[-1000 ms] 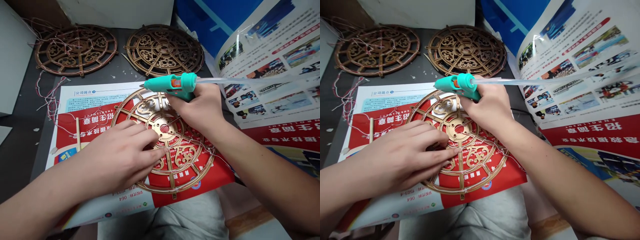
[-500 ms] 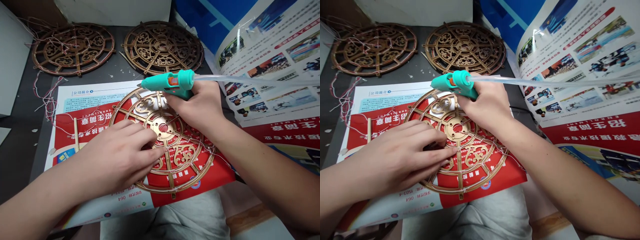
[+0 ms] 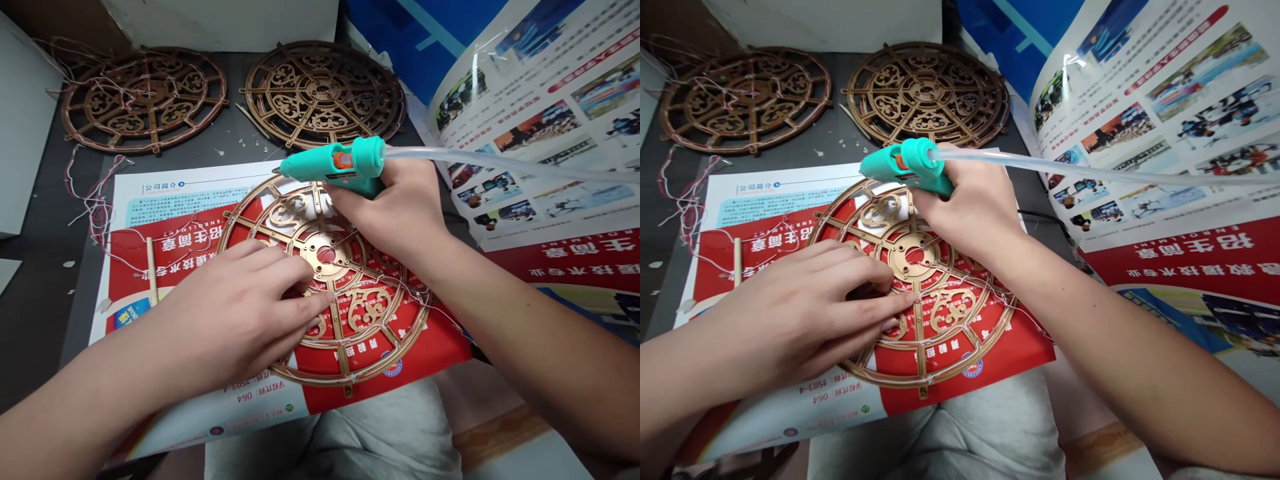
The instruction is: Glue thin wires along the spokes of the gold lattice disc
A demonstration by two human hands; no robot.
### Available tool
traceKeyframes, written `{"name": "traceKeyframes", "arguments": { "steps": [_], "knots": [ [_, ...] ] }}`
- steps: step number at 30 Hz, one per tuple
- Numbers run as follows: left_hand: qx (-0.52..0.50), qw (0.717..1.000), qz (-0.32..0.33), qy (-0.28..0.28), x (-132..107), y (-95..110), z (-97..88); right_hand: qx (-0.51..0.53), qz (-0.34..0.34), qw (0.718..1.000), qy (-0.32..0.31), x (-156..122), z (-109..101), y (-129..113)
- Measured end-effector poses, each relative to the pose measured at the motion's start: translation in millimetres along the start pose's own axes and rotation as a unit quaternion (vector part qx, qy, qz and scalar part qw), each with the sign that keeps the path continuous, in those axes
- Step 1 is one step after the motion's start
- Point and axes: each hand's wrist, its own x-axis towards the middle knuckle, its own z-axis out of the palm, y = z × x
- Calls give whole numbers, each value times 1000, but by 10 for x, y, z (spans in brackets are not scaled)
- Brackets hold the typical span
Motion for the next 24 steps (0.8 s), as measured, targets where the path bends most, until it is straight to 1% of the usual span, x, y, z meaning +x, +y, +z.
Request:
{"name": "traceKeyframes", "arguments": {
  "steps": [6,9,10,11,12,13,14,16,17,18,19,20,21,22,24],
  "knots": [
    [8,1000,3,7,32,29,-6,-6,-17,1000,-10,4,7,21],
    [9,999,-9,29,4,-22,-111,-11,5,1000,-10,0,9,32],
    [19,999,-34,37,-24,-57,-182,-12,13,1000,-11,-3,8,33],
    [36,996,-50,61,-63,-97,-270,-12,19,1000,-14,-5,6,32],
    [60,993,-81,69,-111,-137,-374,-11,21,1000,-18,-7,4,30],
    [78,988,-114,70,-167,-171,-486,-9,21,1000,-22,-9,1,28],
    [86,981,-163,62,-225,-189,-599,-7,19,1000,-24,-10,-2,25],
    [80,963,-237,95,-326,-154,-786,-4,22,999,-25,-14,-8,20],
    [59,952,-277,116,-361,-91,-840,-5,25,999,-25,-16,-10,19],
    [13,938,-319,131,-382,2,-855,-7,30,999,-24,-18,-12,19],
    [-66,901,-389,179,-389,122,-827,-10,37,999,-25,-20,-15,19],
    [-210,825,-458,255,-385,261,-759,-12,44,999,-24,-21,-17,20],
    [-382,696,-506,337,-375,409,-657,-15,51,998,-23,-21,-20,22],
    [-430,634,-519,379,-361,558,-532,-17,56,998,-22,-20,-23,24],
    [-489,548,-550,397,-338,833,-275,-17,60,998,-20,-18,-30,27]
  ]
}}
